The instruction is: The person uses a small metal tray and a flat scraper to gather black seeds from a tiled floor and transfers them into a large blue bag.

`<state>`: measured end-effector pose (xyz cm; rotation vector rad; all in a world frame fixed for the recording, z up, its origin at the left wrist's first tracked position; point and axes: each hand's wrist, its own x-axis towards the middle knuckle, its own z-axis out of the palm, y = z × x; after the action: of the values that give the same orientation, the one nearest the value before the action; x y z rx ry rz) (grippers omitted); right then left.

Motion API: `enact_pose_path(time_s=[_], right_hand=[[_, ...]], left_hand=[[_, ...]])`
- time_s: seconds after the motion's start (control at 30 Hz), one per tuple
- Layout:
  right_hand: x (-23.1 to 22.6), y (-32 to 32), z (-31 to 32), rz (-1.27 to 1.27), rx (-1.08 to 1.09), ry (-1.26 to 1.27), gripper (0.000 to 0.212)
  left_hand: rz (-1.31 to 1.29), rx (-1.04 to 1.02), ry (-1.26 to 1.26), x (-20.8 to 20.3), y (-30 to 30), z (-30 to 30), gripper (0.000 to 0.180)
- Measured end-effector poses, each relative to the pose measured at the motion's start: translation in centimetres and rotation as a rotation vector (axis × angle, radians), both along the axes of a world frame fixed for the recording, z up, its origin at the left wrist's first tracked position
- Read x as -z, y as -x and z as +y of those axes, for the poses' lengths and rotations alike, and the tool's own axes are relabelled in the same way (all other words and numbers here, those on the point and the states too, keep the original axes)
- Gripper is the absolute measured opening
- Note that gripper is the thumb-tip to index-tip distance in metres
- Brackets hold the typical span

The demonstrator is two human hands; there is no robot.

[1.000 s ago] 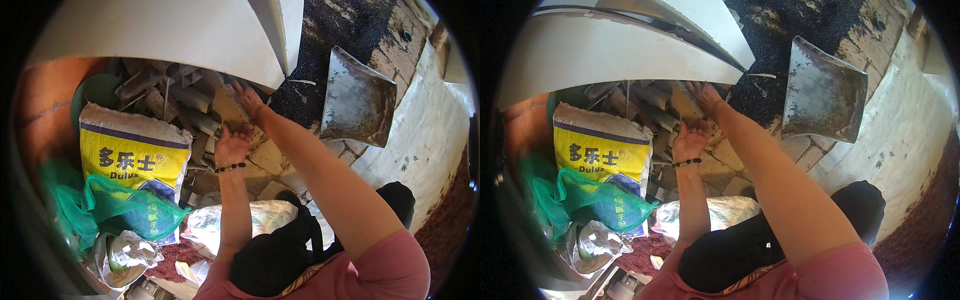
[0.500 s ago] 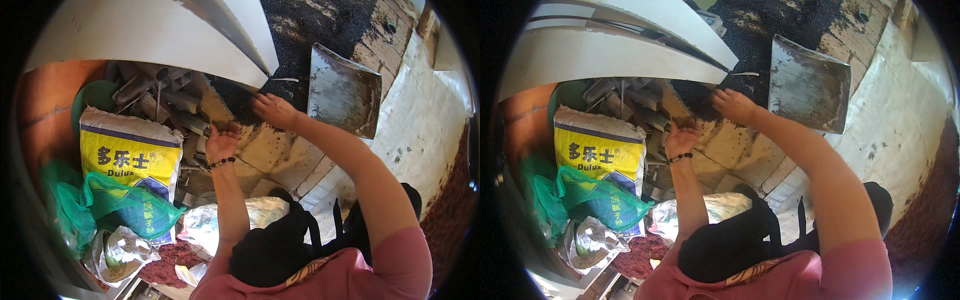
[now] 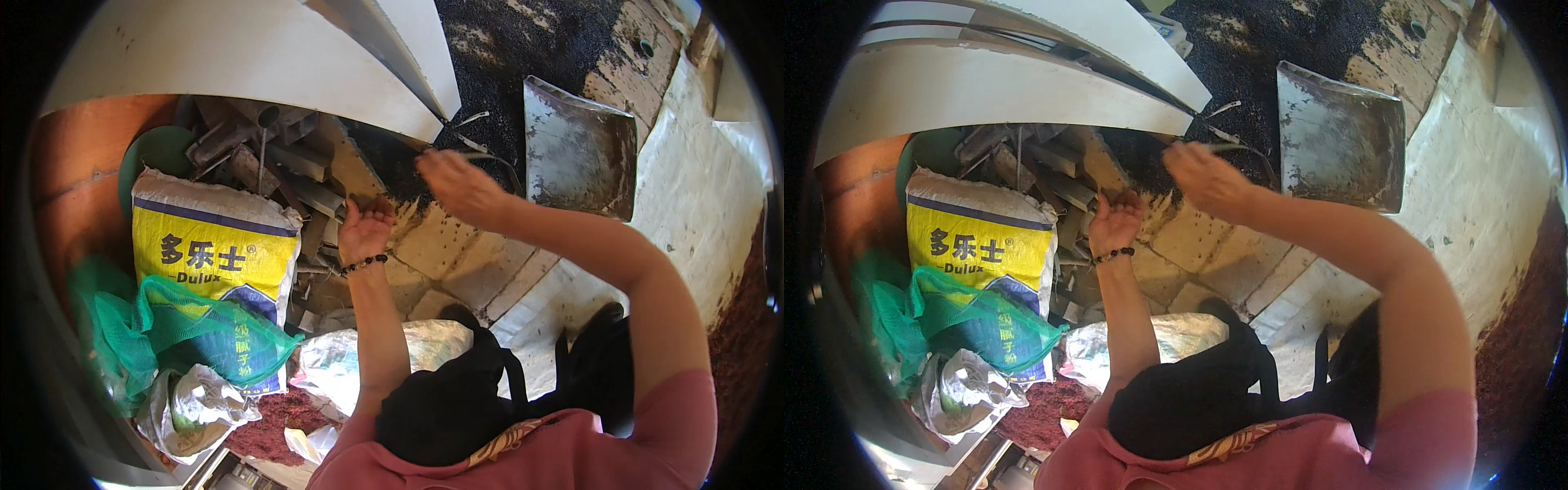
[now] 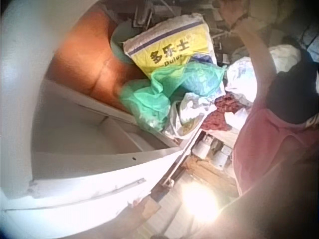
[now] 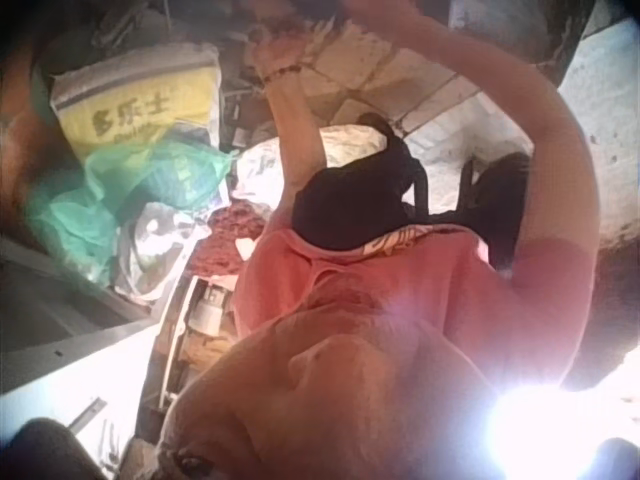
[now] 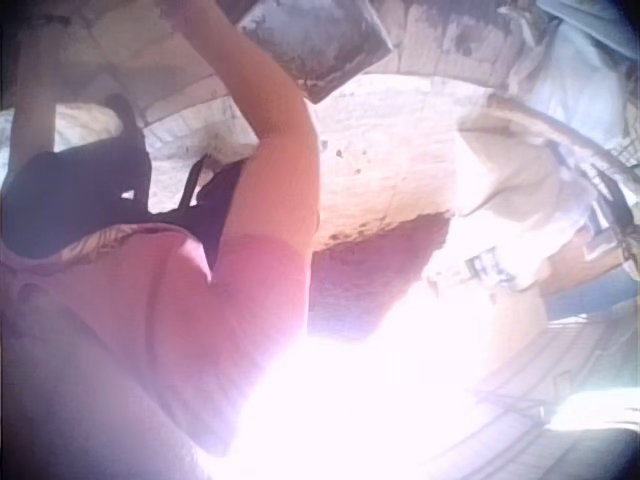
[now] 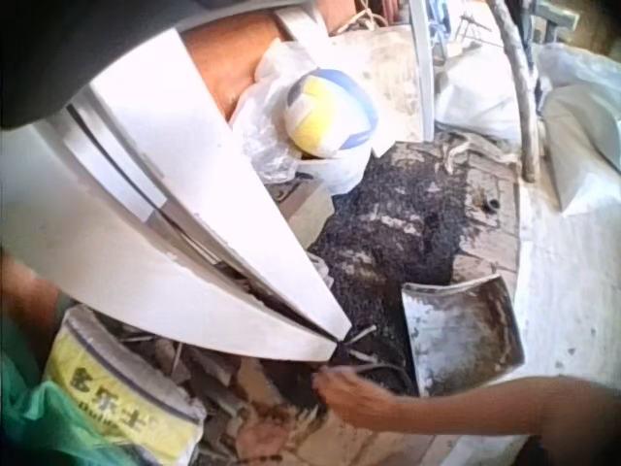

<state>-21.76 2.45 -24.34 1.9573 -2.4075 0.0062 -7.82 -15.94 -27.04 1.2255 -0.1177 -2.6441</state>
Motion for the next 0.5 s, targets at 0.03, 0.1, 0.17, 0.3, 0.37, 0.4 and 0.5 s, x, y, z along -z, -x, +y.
enact_pose_path(time_s=[0.03, 0.1, 0.17, 0.3, 0.37, 0.4, 0.5], right_hand=[[0.5, -0.2, -1.6, -0.062, -0.052, 0.017, 0.037], [1.3, -0.2, -5.3, -0.098, -0.086, -0.033, 0.042], [2.2, 0.6, -8.9, -0.035, -0.053, -0.172, 0.047], [5.0, 1.3, -12.6, 0.036, -0.003, -0.206, 0.058], [3.2, 1.2, -13.7, 0.131, -0.034, -0.377, 0.057], [2.9, 1.2, -14.0, 0.181, -0.047, -0.463, 0.057], [3.3, 1.0, -13.4, -0.138, 0.173, -0.243, 0.056]], left_hand=[[-0.017, 0.005, -0.023, -0.3, 0.3, 0.3, 0.040], [-0.039, 0.029, -0.027, -0.5, 0.2, 0.2, 0.037], [-0.040, 0.063, 0.002, -0.3, 0.0, -0.1, 0.034], [0.146, 0.130, -0.066, 0.8, -0.7, -0.8, 0.031], [-0.024, 0.054, -0.007, -0.6, 0.1, 0.0, 0.033], [-0.106, 0.019, 0.022, -1.4, 0.5, 0.5, 0.033], [-0.076, 0.094, 0.118, -1.9, 0.8, 0.6, 0.030]])
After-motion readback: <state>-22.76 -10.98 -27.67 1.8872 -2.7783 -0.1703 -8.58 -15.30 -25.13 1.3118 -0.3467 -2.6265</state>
